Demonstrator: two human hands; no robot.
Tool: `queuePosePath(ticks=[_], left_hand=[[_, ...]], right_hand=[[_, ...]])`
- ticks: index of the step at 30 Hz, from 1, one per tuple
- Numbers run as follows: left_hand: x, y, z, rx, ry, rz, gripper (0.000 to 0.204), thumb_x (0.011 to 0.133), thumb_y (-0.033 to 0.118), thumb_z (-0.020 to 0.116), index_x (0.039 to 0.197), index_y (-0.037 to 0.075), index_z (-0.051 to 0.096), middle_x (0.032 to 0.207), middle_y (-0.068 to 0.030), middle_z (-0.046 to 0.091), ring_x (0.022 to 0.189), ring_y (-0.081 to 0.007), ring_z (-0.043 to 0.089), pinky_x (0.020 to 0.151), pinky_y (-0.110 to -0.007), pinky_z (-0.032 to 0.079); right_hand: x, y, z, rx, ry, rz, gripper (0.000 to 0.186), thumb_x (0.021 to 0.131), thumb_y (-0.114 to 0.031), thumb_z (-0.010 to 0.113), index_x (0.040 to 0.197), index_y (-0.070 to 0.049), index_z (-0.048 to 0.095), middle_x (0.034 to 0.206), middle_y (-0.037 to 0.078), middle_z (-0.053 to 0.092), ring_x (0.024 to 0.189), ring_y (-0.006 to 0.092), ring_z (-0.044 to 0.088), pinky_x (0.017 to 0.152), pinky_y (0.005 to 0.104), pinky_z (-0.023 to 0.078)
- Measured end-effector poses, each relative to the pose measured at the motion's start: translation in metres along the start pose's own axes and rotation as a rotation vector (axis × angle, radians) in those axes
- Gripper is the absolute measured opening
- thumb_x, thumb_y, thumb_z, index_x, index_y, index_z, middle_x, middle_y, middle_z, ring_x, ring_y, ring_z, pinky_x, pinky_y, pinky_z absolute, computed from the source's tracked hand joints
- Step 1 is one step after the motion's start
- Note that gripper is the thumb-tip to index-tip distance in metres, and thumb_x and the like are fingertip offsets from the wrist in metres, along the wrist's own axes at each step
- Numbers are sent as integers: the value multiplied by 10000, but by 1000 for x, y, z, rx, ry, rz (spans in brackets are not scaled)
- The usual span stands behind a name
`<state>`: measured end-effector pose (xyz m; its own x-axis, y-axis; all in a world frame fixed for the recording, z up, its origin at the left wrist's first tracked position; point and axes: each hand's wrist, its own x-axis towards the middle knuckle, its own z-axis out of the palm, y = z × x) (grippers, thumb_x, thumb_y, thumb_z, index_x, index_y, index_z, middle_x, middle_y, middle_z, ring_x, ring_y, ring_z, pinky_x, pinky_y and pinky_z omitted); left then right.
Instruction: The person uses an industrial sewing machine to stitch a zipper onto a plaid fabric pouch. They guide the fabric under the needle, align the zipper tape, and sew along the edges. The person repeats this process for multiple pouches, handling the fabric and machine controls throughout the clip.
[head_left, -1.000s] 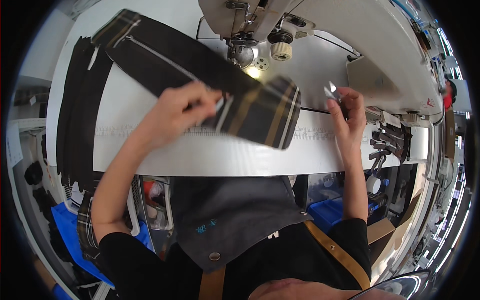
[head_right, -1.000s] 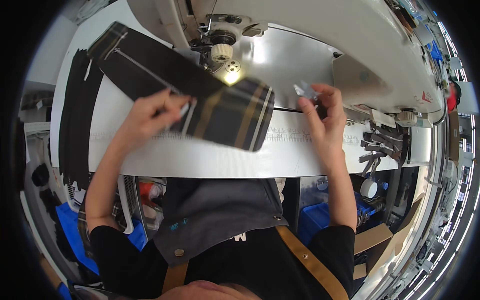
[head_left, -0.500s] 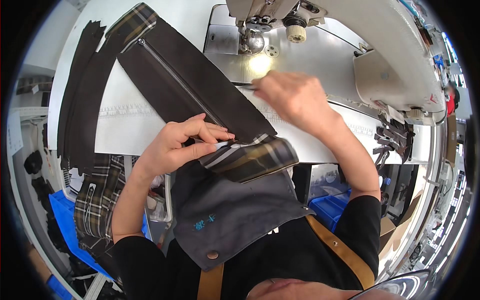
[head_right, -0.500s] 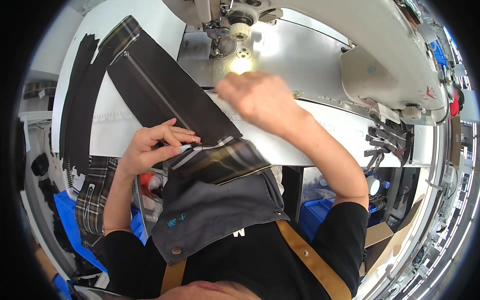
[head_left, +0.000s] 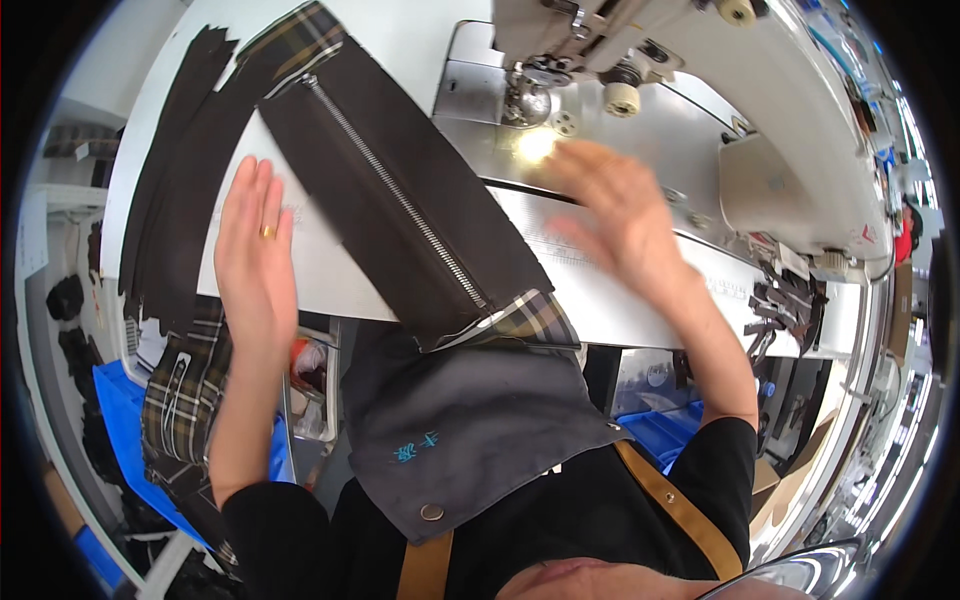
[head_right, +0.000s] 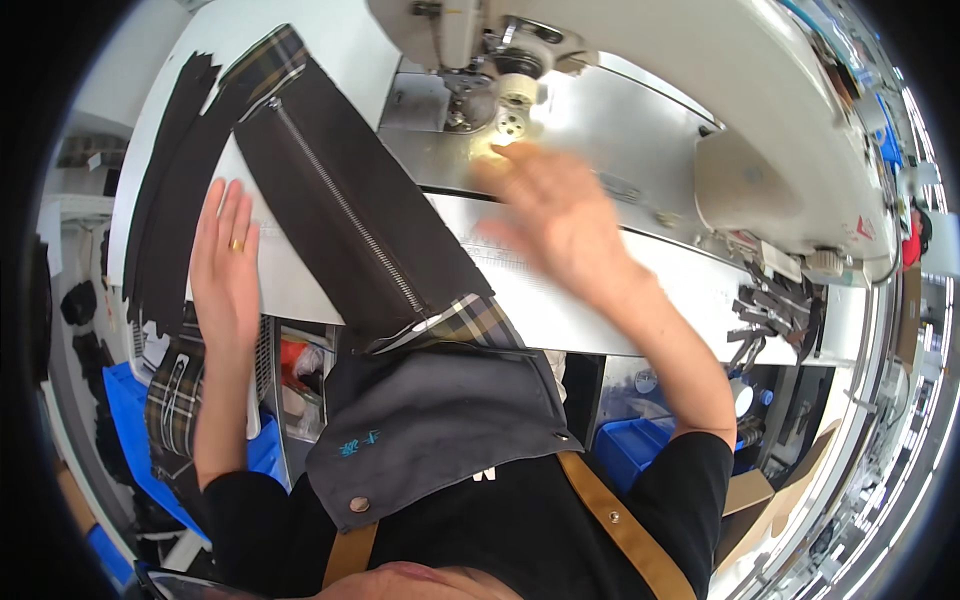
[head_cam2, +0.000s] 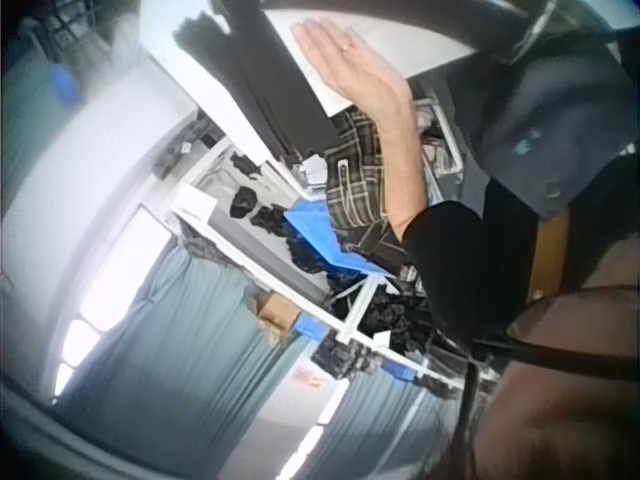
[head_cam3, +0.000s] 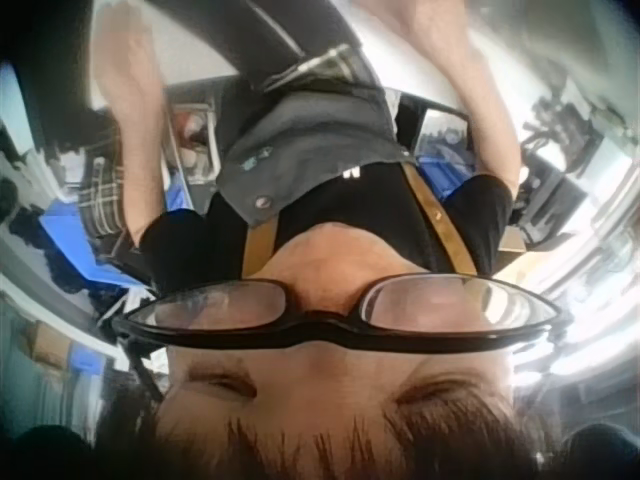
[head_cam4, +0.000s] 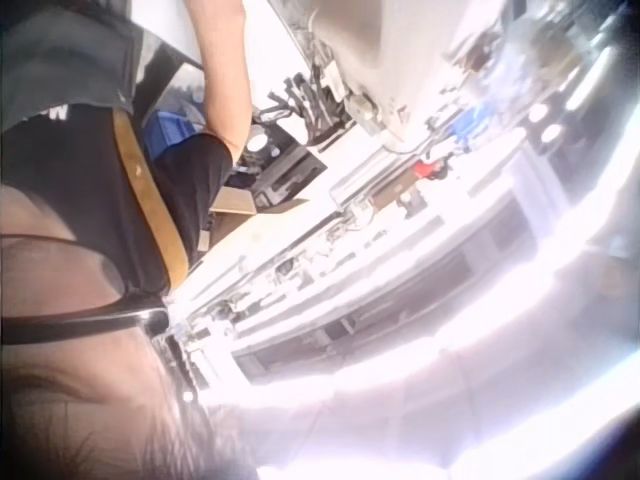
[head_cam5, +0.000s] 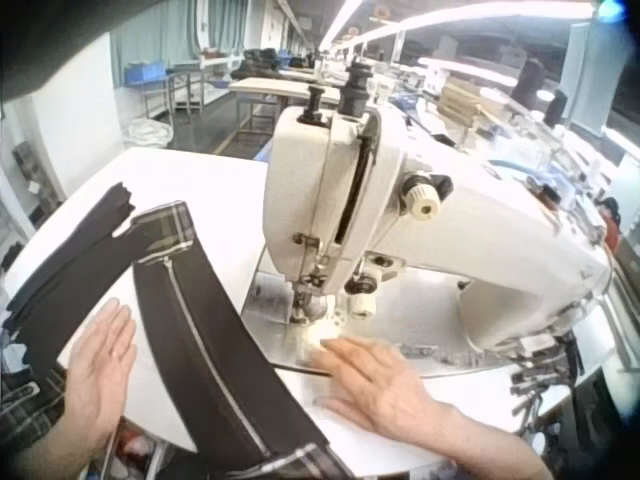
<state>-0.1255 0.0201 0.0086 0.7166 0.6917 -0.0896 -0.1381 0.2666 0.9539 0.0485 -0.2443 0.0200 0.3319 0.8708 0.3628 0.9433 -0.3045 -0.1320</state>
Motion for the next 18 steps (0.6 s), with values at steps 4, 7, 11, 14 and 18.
queuePosePath(ticks=[4,7,11,14,18], left_hand=[[75,6,-5,-230,-213,-383,505,960,347,477,1383,91,374,1268,-120,512,1037,-186,544,911,-342,442],[101,9,46,860,-375,-111,415,785,430,672,892,30,654,787,-94,658,666,-224,637,616,-389,497],[84,-4,52,960,-260,715,283,831,227,593,715,-24,651,670,-232,612,637,-387,620,641,-455,497],[31,3,-21,432,-122,292,393,816,271,676,617,-42,547,517,-54,476,474,-137,422,464,-338,378],[-97,94,-152,180,499,-22,293,776,154,725,996,-20,640,913,-99,682,734,-158,665,670,-269,542]], right_hand=[[26,-43,29,199,-227,-158,623,782,-388,662,1333,-167,474,1407,126,396,1279,367,370,1019,503,345],[31,-54,33,151,-217,-123,595,790,-353,658,1316,-129,494,1392,148,409,1275,393,362,1036,504,315],[25,-49,33,233,-51,-85,521,788,-228,686,1243,-22,539,1348,161,469,1261,396,395,1043,471,313],[18,-44,33,264,5,-37,465,813,-154,657,1240,-14,537,1329,160,496,1270,383,400,1048,460,311],[17,-43,34,308,-7,-18,431,840,-114,623,1247,-7,529,1319,152,512,1286,365,389,1058,448,304]])
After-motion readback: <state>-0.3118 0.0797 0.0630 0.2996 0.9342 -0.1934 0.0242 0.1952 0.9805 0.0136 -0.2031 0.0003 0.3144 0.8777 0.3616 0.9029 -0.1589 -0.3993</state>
